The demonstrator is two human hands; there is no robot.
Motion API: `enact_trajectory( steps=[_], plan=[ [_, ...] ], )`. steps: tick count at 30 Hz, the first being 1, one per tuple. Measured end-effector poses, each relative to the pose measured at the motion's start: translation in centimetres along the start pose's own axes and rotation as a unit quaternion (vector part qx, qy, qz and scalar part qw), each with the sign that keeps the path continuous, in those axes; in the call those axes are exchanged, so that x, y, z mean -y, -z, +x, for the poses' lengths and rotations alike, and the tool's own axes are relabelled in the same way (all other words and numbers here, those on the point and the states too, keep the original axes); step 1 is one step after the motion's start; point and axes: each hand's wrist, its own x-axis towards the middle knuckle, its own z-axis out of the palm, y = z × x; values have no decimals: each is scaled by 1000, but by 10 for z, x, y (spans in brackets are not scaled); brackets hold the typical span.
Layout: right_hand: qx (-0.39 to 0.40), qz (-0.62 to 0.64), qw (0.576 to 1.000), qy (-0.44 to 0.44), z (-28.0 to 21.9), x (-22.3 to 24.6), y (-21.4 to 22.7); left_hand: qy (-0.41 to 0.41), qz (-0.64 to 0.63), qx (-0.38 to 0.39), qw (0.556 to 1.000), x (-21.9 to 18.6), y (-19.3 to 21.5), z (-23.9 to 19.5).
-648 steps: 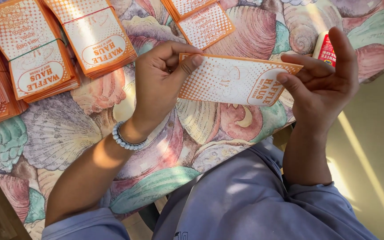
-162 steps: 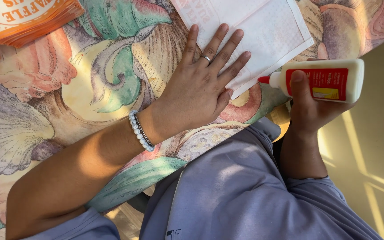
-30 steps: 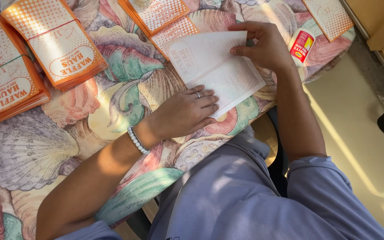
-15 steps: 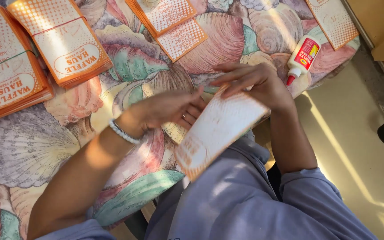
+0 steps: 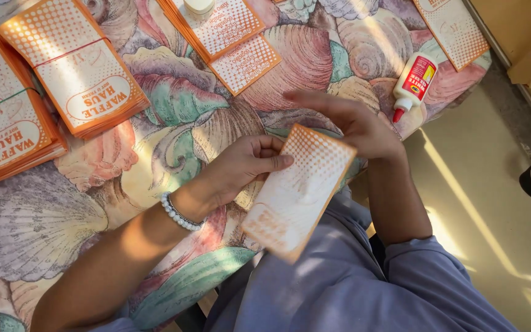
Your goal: Applying glue to the edges of paper bags and folding them to complete the assembly.
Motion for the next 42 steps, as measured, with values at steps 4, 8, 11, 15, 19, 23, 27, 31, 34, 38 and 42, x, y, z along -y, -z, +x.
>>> enact_trajectory(
  steps=[4, 8, 11, 15, 19, 23, 27, 31, 34, 38, 42],
  plan=[
    [-111, 121, 985, -60, -3, -13, 10, -109, -55, -37, 992, 3, -14, -4],
    [-163, 296, 937, -85, -6, -14, -3, -259, 18, -123, 958, -4, -23, -10],
    [-186, 280, 941, -50, -8, -11, -15, -303, 94, -173, 933, -8, -25, -15],
    [-309, 124, 940, -73, 4, 13, -35, -308, 125, -182, 925, -14, -28, -21],
    [-317, 47, 945, -60, 3, 27, -42, -341, 47, -137, 929, -30, -32, -24],
    [-324, -84, 942, -32, 0, 39, -48, -365, 107, -158, 911, -40, -36, -31],
    [-375, -56, 924, 42, -1, 37, -55, -362, 134, -164, 907, -40, -39, -36],
    [-401, -46, 913, 58, -7, 37, -53, -379, 133, -168, 900, -44, -40, -37],
    [-414, -96, 904, 50, -8, 39, -51, -394, 155, -185, 887, -46, -38, -36],
    [-416, -82, 904, 56, -11, 37, -50, -389, 164, -180, 889, -46, -35, -34],
    [-412, -83, 905, 63, -12, 34, -48, -391, 162, -174, 889, -46, -35, -34]
  ],
)
